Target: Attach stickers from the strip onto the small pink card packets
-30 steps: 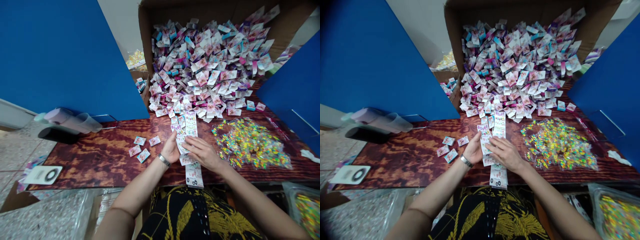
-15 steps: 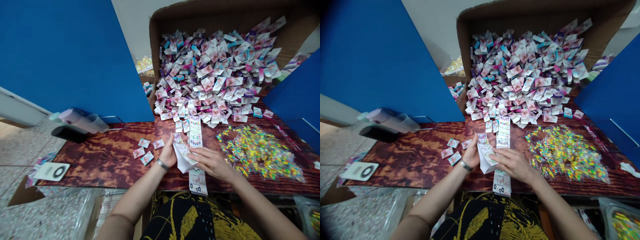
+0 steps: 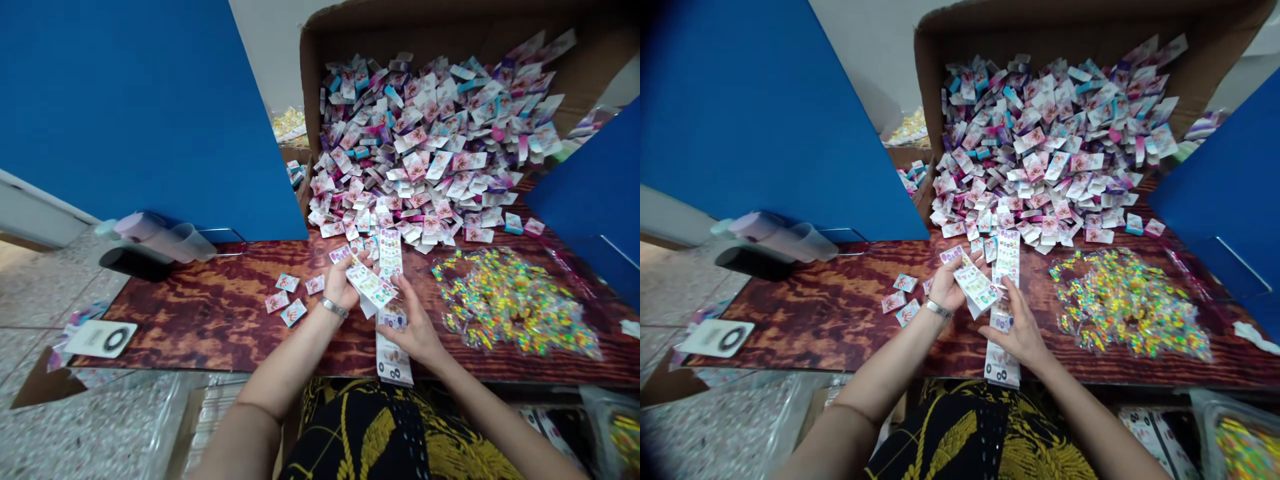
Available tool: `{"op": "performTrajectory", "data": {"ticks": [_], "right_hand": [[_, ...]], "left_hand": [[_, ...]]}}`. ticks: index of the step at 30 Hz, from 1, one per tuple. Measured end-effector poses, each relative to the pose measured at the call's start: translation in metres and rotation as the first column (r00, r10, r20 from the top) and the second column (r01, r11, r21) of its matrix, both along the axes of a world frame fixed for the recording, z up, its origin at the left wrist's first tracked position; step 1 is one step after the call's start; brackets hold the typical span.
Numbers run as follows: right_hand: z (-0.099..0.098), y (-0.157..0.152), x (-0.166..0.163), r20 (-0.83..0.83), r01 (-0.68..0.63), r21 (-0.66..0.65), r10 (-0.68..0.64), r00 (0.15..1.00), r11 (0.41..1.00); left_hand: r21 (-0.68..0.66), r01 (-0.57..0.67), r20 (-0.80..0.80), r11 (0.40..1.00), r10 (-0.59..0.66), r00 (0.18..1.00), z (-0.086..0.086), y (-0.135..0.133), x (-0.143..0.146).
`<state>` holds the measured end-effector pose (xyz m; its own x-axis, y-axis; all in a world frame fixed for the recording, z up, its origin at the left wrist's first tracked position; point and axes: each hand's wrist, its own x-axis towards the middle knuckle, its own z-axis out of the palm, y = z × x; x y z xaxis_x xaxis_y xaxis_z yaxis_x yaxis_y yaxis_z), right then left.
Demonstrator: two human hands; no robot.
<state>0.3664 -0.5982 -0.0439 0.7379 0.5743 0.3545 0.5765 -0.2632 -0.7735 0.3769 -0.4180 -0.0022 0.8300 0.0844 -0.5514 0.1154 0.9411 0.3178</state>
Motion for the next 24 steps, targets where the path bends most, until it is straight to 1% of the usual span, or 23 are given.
{"op": "performTrajectory", "data": {"ticks": [2, 4, 6, 8, 10, 12, 14, 16, 18, 19, 20, 21, 23, 24], "right_hand": [[-0.008, 0.009, -0.005, -0.123, 0.069, 0.096, -0.057, 0.991, 0.993], [-0.012, 0.017, -0.006, -0.193, 0.109, 0.187, -0.073, 0.979, 0.976], [-0.011, 0.019, -0.005, -0.245, 0.103, 0.248, -0.040, 0.969, 0.963], [-0.005, 0.015, -0.002, -0.251, 0.043, 0.260, 0.024, 0.968, 0.965], [0.004, 0.008, 0.002, -0.173, -0.035, 0.199, 0.070, 0.982, 0.979], [0.013, 0.001, 0.006, -0.057, -0.063, 0.100, 0.069, 0.996, 0.993], [0.018, -0.004, 0.010, 0.036, -0.036, 0.033, 0.035, 0.999, 0.999], [0.020, -0.005, 0.011, 0.131, 0.027, 0.026, -0.030, 0.991, 0.999], [0.020, -0.006, 0.011, 0.255, 0.070, 0.041, -0.078, 0.964, 0.997], [0.021, -0.006, 0.010, 0.317, 0.048, 0.042, -0.059, 0.947, 0.998], [0.022, -0.006, 0.009, 0.365, -0.016, 0.025, 0.006, 0.931, 1.000], [0.025, -0.007, 0.008, 0.390, -0.113, -0.005, 0.106, 0.915, 0.994], [0.034, -0.009, 0.006, 0.358, -0.305, -0.073, 0.310, 0.881, 0.950], [0.039, -0.011, 0.006, 0.324, -0.347, -0.085, 0.355, 0.877, 0.934]], "left_hand": [[-0.014, -0.065, -0.019, 0.998, 0.064, 0.998, 0.000, 0.000, 0.007], [-0.025, -0.101, -0.037, 0.995, 0.100, 0.994, 0.000, -0.001, 0.012], [-0.032, -0.116, -0.054, 0.993, 0.114, 0.992, -0.001, 0.001, 0.015], [-0.041, -0.115, -0.082, 0.993, 0.111, 0.990, -0.003, 0.004, 0.016], [-0.049, -0.113, -0.110, 0.992, 0.107, 0.988, -0.005, 0.009, 0.017], [-0.052, -0.110, -0.122, 0.993, 0.103, 0.987, -0.008, 0.013, 0.018], [-0.050, -0.099, -0.118, 0.994, 0.093, 0.989, -0.011, 0.015, 0.019], [-0.057, -0.069, -0.114, 0.996, 0.063, 0.991, -0.014, 0.016, 0.019], [-0.065, -0.025, -0.092, 0.998, 0.019, 0.996, -0.016, 0.017, 0.017], [-0.065, 0.007, -0.070, 0.998, -0.012, 0.997, -0.016, 0.017, 0.016], [-0.059, 0.053, -0.041, 0.997, -0.055, 0.998, -0.016, 0.017, 0.014], [-0.045, 0.110, -0.010, 0.993, -0.111, 0.994, -0.015, 0.017, 0.012], [0.014, 0.234, 0.049, 0.972, -0.235, 0.971, -0.014, 0.013, 0.005], [0.061, 0.291, 0.071, 0.955, -0.294, 0.953, -0.013, 0.010, 0.001]]}}
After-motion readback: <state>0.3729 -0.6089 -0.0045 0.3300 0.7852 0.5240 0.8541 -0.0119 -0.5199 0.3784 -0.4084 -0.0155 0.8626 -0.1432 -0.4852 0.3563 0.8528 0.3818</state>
